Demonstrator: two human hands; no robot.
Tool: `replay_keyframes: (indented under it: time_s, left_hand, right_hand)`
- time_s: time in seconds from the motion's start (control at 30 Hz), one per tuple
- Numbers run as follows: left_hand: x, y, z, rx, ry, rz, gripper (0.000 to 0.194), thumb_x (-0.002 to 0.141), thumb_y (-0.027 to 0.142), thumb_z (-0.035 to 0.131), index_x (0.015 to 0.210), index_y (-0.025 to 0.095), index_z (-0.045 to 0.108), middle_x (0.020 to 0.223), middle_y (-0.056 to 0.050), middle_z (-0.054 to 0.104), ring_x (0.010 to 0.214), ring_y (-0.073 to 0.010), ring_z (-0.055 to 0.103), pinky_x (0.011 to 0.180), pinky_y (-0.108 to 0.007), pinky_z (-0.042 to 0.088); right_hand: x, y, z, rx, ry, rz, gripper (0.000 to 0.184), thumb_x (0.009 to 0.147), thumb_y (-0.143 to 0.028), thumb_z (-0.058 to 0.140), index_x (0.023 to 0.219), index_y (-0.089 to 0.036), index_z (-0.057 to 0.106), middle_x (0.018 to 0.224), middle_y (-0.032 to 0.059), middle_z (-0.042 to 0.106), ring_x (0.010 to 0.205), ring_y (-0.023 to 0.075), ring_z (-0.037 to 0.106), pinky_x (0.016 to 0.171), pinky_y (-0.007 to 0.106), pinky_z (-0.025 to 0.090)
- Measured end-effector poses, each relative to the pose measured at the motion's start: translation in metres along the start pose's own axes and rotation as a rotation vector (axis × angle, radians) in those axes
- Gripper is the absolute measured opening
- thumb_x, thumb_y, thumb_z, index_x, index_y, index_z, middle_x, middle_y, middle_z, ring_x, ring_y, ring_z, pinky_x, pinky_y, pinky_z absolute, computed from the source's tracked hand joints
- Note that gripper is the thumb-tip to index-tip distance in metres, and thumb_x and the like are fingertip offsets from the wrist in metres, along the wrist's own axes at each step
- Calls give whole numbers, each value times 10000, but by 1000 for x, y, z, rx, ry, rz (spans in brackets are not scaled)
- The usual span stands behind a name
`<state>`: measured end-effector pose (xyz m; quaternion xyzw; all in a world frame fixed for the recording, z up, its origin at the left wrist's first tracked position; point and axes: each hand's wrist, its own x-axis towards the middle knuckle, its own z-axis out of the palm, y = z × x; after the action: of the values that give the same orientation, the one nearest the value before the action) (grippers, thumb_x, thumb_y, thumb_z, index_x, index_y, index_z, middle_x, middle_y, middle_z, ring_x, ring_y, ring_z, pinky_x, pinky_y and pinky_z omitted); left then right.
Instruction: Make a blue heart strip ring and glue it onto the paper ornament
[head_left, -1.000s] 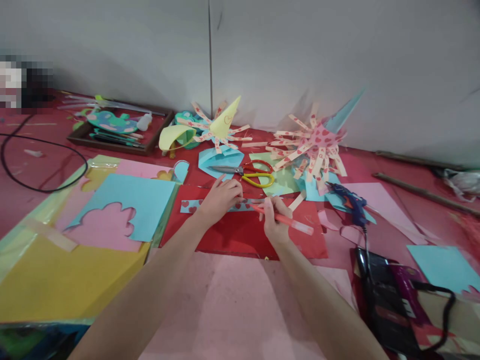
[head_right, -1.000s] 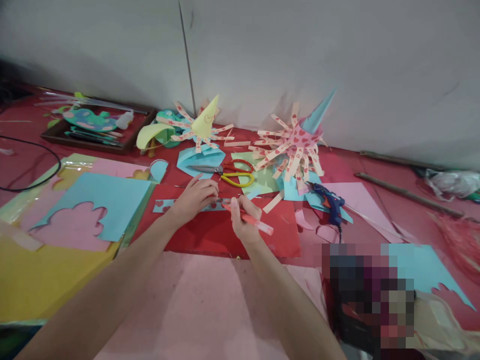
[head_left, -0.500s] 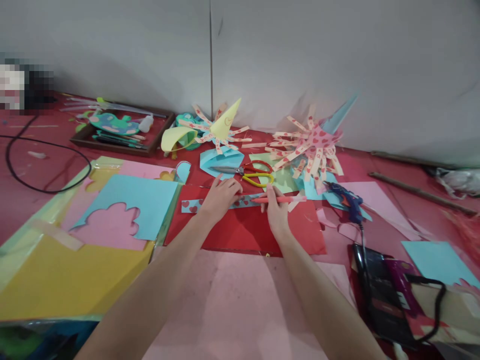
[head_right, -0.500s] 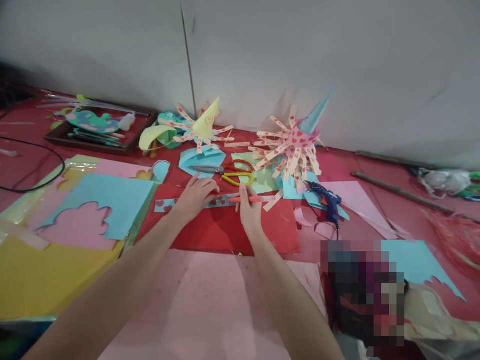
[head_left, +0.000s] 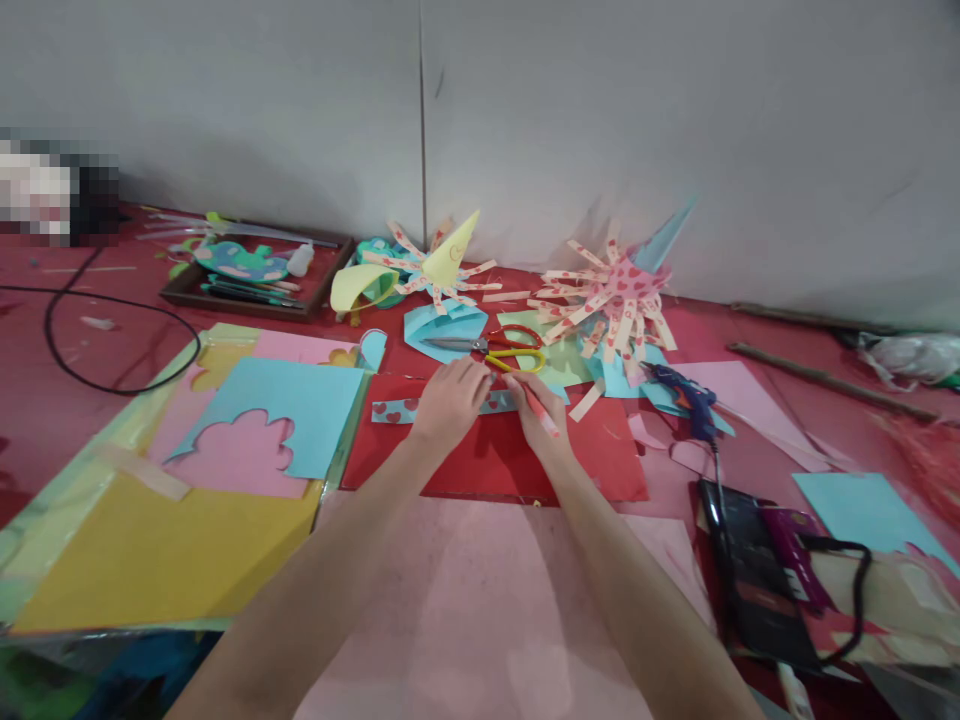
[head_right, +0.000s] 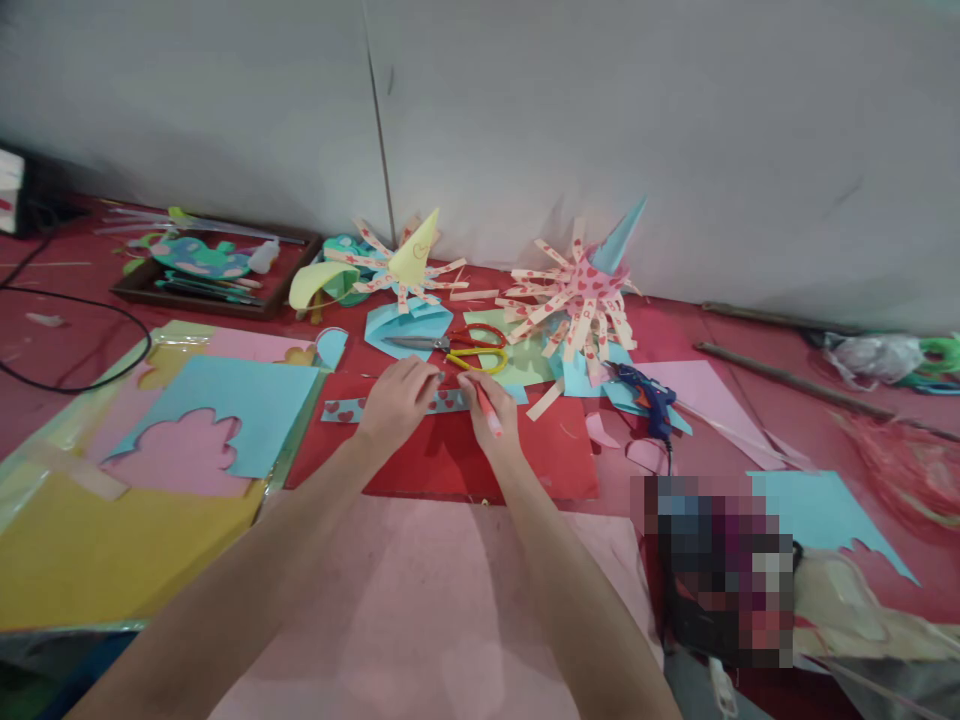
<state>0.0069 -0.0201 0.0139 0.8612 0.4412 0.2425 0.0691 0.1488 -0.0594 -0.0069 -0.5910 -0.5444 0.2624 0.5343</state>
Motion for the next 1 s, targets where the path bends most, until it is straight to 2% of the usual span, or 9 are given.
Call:
replay_keyframes:
  time_s: [0.13,0.2,0.4,0.63,0.73,0.8,0.9,0.97,1.0]
  left_hand:
    - [-11,34,8,57,-396,57,291,920,191,312,901,122,594,781,-100,639,722,-219,622,665,-339,468]
    - [-16,47,13,90,-467,96,278,885,104,328,945,98,599,845,-132,648,790,-243,633,702,-361,474]
    - [-27,72,15,187,-390,-44,350,838,25,288,984,41,606,904,-197,630,842,-277,611,715,-392,463]
    - [-29,79,16,313,-350,-67,394,830,24,258,972,14,625,878,-209,621,820,-288,586,784,-448,430]
    - [-35,93,14,430,-395,-82,394,810,-7,272,969,28,631,864,-182,625,782,-259,581,812,-448,422]
    - [-48,112,13,534,-484,-118,364,782,-29,315,923,40,643,818,-157,623,739,-236,574,780,-421,427]
    - [-74,144,17,355,-651,-48,277,728,-10,444,871,67,668,798,-157,633,762,-254,582,694,-387,441]
    - [-83,156,23,18,-818,28,260,660,-17,520,787,127,695,758,-122,654,802,-264,594,715,-386,449]
    - [-83,158,27,-192,-878,14,242,631,-6,556,729,164,699,743,-93,663,814,-263,599,728,-382,453]
  right_hand:
    - [0,1,0,31,25,41,243,824,-414,544,876,-209,663,886,36,699,850,176,634,809,316,476]
    - [1,0,0,25,80,60,252,841,-418,517,860,-209,657,867,35,703,880,176,633,836,319,467]
    - [-3,-5,1,-46,102,50,251,861,-411,492,833,-208,638,830,33,693,817,164,631,779,299,472]
    - [-6,-6,0,-174,113,-31,240,890,-377,464,818,-207,616,794,33,683,759,161,627,765,304,472]
    - [-5,-6,1,-194,133,-93,240,897,-361,456,826,-203,622,799,43,688,786,170,634,779,309,477]
    - [-4,-5,3,-188,121,-149,233,897,-344,459,834,-199,630,824,52,693,797,171,640,782,305,484]
    - [-3,-2,5,-178,42,-240,194,883,-322,490,885,-202,642,896,63,695,847,177,643,804,308,489]
    - [0,3,5,-209,-53,-285,167,857,-320,536,906,-211,653,932,68,693,900,193,633,836,325,483]
    - [2,6,4,-235,-109,-294,159,842,-321,558,907,-217,659,942,69,692,919,203,627,846,336,479]
